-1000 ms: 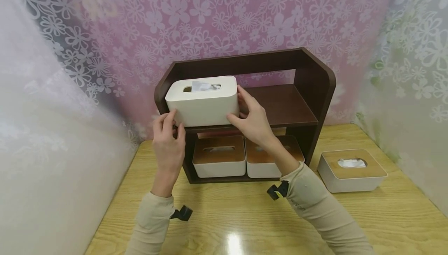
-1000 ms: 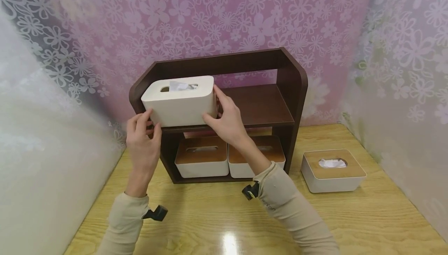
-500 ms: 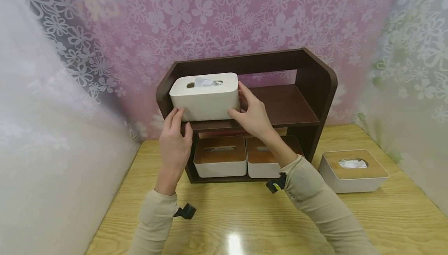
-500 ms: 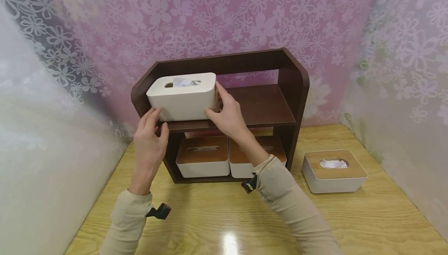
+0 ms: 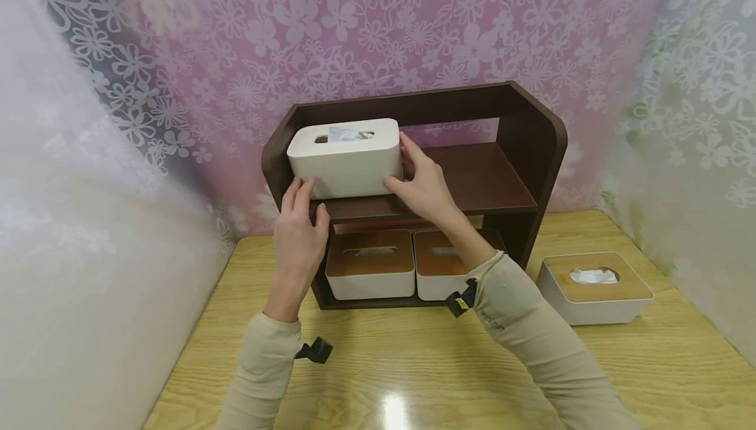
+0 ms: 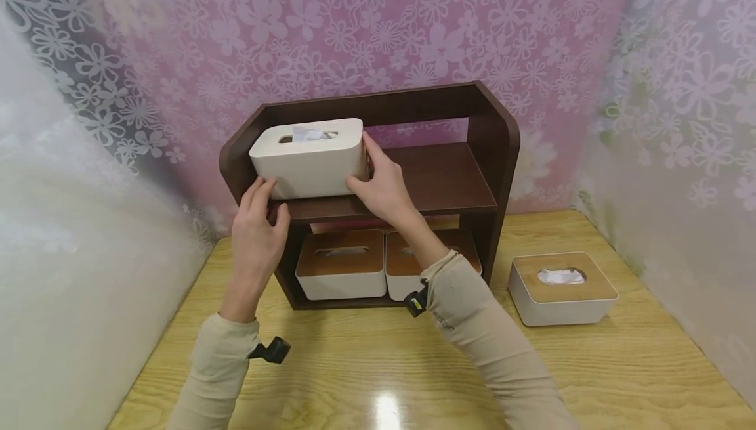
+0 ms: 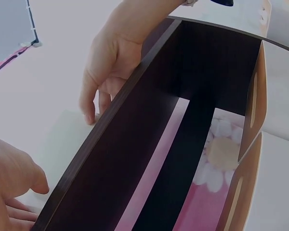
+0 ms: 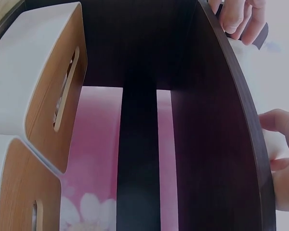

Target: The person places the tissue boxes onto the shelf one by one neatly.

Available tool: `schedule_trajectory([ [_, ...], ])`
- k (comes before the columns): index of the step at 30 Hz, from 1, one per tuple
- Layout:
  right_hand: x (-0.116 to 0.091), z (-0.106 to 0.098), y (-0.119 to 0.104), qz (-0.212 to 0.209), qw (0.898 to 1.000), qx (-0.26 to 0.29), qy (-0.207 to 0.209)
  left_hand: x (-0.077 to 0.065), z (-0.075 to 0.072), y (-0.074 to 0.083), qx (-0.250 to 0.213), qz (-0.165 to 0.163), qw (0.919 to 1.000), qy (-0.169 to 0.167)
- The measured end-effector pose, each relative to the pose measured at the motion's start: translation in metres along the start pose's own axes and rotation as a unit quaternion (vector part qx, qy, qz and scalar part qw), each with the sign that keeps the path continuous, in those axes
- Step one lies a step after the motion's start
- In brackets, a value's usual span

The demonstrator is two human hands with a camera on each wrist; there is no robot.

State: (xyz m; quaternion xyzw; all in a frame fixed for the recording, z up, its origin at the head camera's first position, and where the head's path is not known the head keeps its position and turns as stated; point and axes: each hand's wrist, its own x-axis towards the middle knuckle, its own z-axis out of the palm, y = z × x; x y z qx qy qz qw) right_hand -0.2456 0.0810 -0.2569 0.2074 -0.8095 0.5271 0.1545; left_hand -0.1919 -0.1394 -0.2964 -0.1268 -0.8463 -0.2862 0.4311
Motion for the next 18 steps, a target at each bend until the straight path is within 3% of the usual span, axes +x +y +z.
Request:
schedule_trajectory([
  [11, 0.0084, -0.0021, 0.0029, 0.004, 1.0, -0.013, -0.005, 0.0036, 0.0039, -0.0004, -0.003, -0.012, 0.9998, -0.018],
  [18, 0.0019, -0.0066, 0.0049, 0.029, 0.999, -0.001, -0.015, -0.0012, 0.0018, 0.0011, -0.026, -0.012, 0.9995, -0.015],
])
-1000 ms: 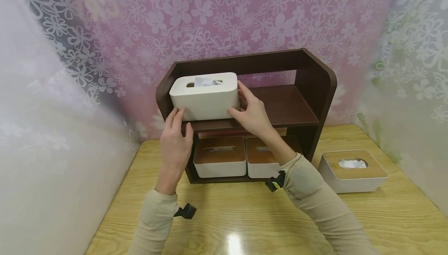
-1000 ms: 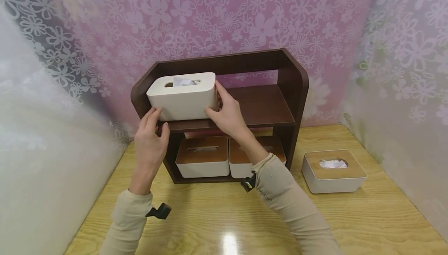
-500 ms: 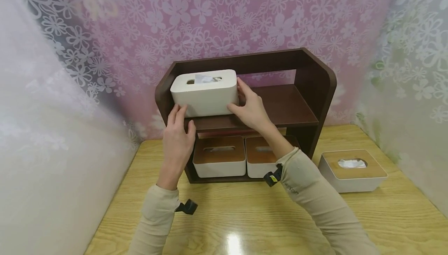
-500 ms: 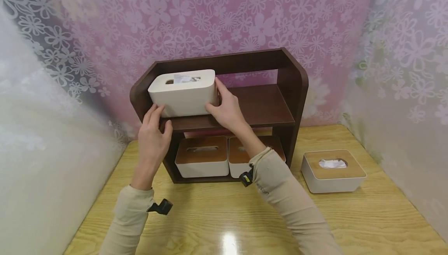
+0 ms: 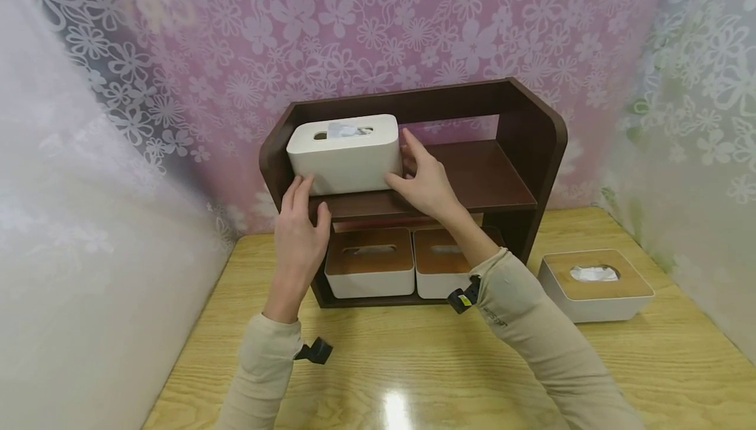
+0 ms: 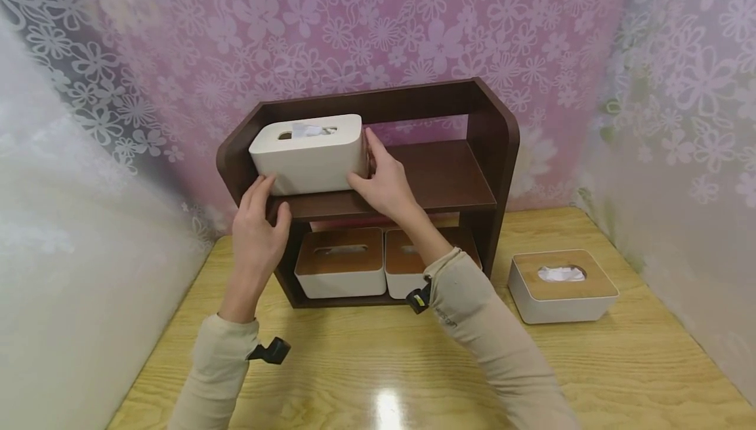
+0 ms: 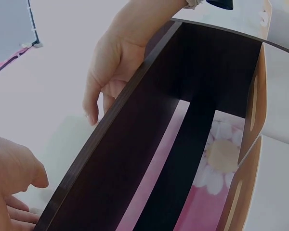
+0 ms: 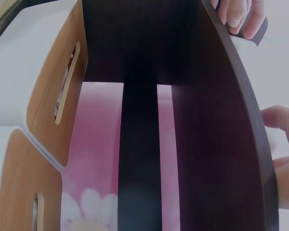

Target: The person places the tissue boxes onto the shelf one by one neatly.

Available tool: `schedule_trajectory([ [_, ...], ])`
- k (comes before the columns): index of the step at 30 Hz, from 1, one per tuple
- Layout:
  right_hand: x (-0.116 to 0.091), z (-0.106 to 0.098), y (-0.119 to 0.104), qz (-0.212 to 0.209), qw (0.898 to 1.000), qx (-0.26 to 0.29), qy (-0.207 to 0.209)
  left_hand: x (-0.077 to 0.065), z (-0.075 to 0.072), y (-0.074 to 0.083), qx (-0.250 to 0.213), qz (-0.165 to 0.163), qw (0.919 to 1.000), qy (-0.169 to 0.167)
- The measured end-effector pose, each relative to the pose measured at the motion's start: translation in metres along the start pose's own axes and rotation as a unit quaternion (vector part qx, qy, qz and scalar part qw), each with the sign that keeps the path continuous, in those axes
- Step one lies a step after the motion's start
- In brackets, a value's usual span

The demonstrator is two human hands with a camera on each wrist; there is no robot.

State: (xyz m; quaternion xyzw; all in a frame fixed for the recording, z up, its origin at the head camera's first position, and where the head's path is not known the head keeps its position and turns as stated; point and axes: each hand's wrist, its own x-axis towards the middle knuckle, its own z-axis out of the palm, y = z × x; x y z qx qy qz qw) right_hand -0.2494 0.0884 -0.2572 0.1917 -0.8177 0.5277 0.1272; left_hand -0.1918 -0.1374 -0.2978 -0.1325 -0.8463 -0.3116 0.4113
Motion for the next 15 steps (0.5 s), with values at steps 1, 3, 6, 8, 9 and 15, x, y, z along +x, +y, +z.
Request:
schedule_trajectory([
  [1, -0.002, -0.001, 0.0, 0.003, 1.0, 0.003, 0.001, -0.001, 0.0, 0.001, -0.003, 0.003, 1.0, 0.0],
  [3, -0.007, -0.005, 0.0, 0.004, 1.0, 0.004, 0.001, -0.004, -0.001, 0.002, -0.004, 0.01, 0.9999, -0.002],
  [6, -0.016, -0.011, 0.0, -0.008, 1.0, -0.005, 0.0, -0.009, -0.002, 0.005, -0.001, 0.017, 0.9997, -0.017],
  [8, -0.024, -0.015, 0.001, -0.022, 1.0, -0.016, -0.002, -0.013, -0.003, 0.007, 0.002, 0.022, 0.9993, -0.031],
  [9, -0.028, -0.017, 0.002, -0.03, 0.999, -0.021, -0.003, -0.015, -0.003, 0.008, 0.003, 0.028, 0.9989, -0.037],
  [15, -0.053, -0.027, 0.005, -0.081, 0.992, -0.084, -0.042, -0.029, -0.001, 0.012, 0.027, 0.078, 0.9941, -0.07],
])
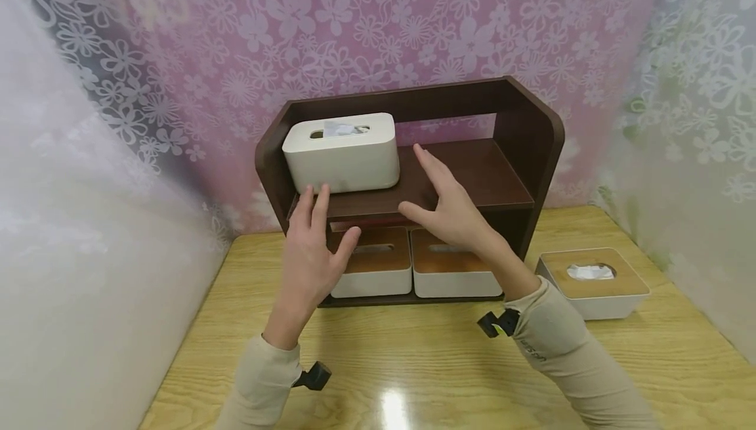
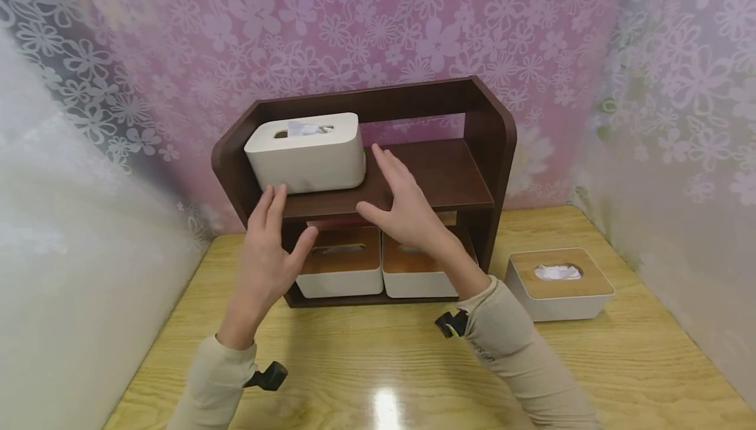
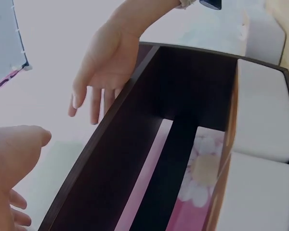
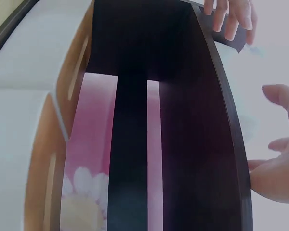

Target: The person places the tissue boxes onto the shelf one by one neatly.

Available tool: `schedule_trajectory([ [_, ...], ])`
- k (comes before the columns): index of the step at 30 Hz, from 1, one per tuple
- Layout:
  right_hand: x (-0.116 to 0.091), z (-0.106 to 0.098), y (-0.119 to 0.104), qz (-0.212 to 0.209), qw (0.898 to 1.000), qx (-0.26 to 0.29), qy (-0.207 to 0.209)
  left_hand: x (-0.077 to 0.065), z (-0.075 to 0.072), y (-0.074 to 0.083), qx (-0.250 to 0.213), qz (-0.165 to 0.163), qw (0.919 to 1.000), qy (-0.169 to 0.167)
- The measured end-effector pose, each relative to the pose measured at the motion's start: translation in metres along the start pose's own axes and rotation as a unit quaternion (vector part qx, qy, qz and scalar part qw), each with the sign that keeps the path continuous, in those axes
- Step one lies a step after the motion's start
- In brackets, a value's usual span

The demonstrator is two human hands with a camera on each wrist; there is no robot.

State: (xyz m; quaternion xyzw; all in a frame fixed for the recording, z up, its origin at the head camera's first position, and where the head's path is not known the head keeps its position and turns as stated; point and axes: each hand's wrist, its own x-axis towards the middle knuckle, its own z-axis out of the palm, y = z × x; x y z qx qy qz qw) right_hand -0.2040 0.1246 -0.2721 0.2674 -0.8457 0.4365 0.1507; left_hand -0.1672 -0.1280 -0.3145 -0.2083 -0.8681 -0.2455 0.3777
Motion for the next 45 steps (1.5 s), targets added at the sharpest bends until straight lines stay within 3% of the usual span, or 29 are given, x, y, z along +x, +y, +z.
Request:
schedule_trajectory([
  [7, -0.032, -0.003, 0.007, -0.047, 0.997, -0.05, -0.028, -0.017, 0.004, 0.011, 0.044, 0.02, 0.997, -0.06],
  [20, -0.099, -0.021, 0.039, -0.122, 0.99, -0.071, -0.016, -0.04, 0.02, 0.036, 0.044, 0.103, 0.992, -0.058],
  [28, -0.135, -0.029, 0.069, -0.177, 0.978, -0.097, 0.049, -0.056, 0.044, 0.071, 0.045, 0.174, 0.9762, -0.122],
  [37, -0.152, -0.044, 0.095, -0.229, 0.955, -0.133, 0.13, -0.063, 0.074, 0.1, 0.039, 0.195, 0.9636, -0.179],
  [42, -0.159, -0.054, 0.098, -0.238, 0.945, -0.138, 0.179, -0.065, 0.09, 0.116, 0.057, 0.205, 0.9518, -0.221],
  [45, -0.161, -0.06, 0.097, -0.242, 0.94, -0.132, 0.201, -0.065, 0.098, 0.126, 0.07, 0.221, 0.9464, -0.225],
])
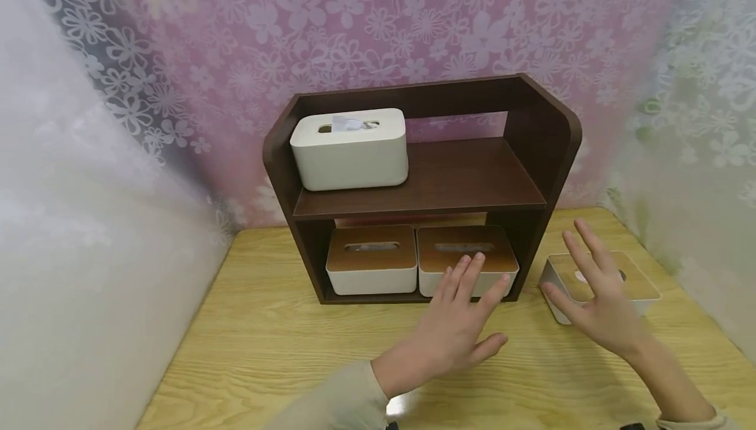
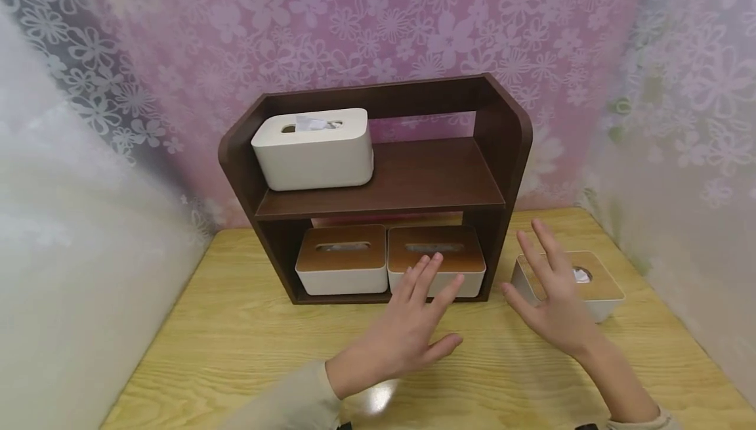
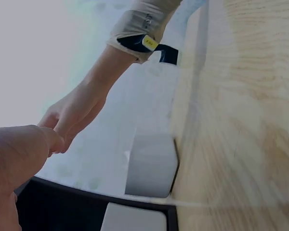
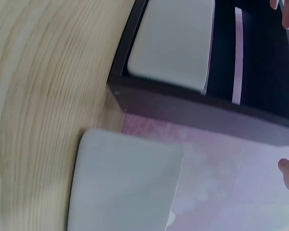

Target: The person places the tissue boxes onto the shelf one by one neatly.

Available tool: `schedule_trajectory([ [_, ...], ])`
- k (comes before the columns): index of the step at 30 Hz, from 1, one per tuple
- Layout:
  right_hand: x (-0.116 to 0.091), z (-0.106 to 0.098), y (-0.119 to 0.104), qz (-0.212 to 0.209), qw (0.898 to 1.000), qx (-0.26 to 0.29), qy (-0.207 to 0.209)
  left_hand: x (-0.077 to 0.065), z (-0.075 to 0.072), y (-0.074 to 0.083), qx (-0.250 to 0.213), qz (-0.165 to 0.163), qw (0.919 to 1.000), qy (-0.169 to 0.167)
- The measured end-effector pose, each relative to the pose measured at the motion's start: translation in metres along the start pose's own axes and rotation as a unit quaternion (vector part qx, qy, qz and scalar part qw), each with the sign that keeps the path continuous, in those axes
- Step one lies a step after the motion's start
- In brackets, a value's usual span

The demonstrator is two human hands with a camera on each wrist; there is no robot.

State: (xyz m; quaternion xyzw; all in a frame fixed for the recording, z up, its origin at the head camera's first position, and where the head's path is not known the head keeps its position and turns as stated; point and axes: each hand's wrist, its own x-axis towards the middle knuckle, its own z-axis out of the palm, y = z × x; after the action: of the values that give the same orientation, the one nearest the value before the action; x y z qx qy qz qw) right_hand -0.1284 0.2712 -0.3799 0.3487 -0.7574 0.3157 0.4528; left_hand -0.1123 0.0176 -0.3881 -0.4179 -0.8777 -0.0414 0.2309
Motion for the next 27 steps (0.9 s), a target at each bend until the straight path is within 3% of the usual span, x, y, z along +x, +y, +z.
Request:
schedule_trajectory([
  [6, 0.001, -0.019, 0.006, 0.036, 0.999, -0.008, 0.018, 0.016, 0.014, 0.019, 0.001, 0.028, 0.9995, 0.014],
  [10, -0.007, -0.028, 0.027, 0.072, 0.997, -0.023, 0.019, 0.028, 0.022, 0.029, -0.018, 0.036, 0.9991, 0.016],
  [16, -0.024, -0.044, 0.058, 0.142, 0.99, -0.024, -0.01, 0.044, 0.034, 0.04, -0.076, 0.048, 0.9957, -0.022],
  [22, -0.037, -0.06, 0.079, 0.225, 0.973, -0.018, -0.044, 0.056, 0.051, 0.047, -0.189, 0.043, 0.978, -0.076],
  [27, -0.054, -0.074, 0.097, 0.303, 0.949, -0.016, -0.083, 0.066, 0.064, 0.056, -0.255, 0.0, 0.9583, -0.129],
])
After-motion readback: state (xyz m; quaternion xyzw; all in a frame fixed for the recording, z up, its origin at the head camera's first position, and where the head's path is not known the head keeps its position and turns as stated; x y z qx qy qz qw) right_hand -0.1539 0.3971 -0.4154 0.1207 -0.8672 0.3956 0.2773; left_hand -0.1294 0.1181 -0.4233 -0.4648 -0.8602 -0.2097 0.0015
